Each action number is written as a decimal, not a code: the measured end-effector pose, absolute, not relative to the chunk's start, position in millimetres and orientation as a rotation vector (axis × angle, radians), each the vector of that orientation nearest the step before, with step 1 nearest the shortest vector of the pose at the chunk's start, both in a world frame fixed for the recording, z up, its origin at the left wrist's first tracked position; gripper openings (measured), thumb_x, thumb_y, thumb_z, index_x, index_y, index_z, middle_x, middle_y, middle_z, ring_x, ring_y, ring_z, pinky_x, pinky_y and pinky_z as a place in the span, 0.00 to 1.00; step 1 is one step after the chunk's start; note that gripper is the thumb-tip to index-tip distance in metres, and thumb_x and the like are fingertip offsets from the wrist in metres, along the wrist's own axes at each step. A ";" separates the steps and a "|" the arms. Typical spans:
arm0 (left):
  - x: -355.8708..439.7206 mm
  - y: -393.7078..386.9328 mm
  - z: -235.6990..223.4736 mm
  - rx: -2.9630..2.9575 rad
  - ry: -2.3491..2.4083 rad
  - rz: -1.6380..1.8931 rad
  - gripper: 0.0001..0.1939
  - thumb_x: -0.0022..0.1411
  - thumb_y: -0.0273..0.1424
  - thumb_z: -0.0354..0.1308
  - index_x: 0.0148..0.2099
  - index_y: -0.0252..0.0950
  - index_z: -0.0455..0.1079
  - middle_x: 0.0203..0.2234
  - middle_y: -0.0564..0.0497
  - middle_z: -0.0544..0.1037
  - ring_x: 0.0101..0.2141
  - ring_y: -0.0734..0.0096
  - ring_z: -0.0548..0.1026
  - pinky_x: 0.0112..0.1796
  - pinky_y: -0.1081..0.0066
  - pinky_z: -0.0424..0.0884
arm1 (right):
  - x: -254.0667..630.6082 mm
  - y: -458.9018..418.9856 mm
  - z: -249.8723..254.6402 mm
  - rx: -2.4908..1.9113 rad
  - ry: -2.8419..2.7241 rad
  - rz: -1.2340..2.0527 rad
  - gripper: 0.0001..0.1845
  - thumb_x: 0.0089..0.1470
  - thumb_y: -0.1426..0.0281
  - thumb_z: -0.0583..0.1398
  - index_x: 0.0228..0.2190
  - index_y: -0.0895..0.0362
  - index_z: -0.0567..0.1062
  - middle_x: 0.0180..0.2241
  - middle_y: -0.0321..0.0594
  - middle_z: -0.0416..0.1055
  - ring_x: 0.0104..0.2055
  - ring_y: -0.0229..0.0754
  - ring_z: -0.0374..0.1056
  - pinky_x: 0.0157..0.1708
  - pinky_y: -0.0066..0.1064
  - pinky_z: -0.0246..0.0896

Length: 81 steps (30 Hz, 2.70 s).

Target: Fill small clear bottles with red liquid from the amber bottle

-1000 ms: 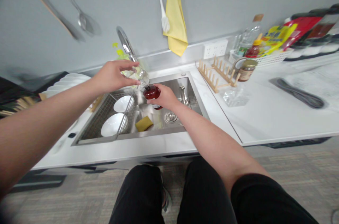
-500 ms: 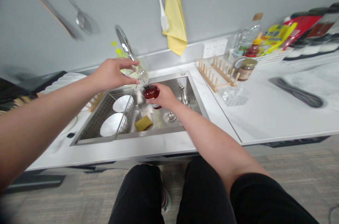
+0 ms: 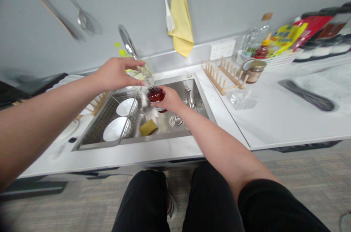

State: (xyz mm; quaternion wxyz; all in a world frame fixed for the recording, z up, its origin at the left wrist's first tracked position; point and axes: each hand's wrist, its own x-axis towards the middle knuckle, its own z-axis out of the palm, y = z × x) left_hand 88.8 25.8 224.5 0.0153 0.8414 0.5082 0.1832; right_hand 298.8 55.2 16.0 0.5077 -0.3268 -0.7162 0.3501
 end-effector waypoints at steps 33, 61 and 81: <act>92.5 29.1 228.1 2.669 1.605 0.483 0.48 0.49 0.56 0.79 0.69 0.41 0.80 0.61 0.41 0.86 0.60 0.44 0.83 0.65 0.55 0.73 | 299.1 54.2 16.9 -0.793 -1.737 0.831 0.41 0.40 0.63 0.84 0.56 0.50 0.82 0.52 0.43 0.87 0.55 0.59 0.84 0.64 0.57 0.78; 48.0 1.0 99.2 1.790 1.351 1.596 0.42 0.49 0.37 0.86 0.65 0.42 0.77 0.60 0.42 0.83 0.56 0.52 0.85 0.62 0.49 0.83 | 300.6 52.7 15.7 -0.804 -1.834 0.821 0.43 0.41 0.59 0.85 0.58 0.51 0.82 0.51 0.42 0.88 0.50 0.56 0.85 0.59 0.53 0.81; 24.3 -112.5 -8.0 1.013 1.134 1.827 0.32 0.51 0.35 0.83 0.55 0.45 0.74 0.51 0.50 0.81 0.54 0.60 0.81 0.57 0.62 0.76 | 331.6 13.6 68.7 -0.817 -1.667 0.887 0.50 0.41 0.56 0.84 0.63 0.52 0.78 0.59 0.49 0.84 0.58 0.62 0.84 0.64 0.58 0.79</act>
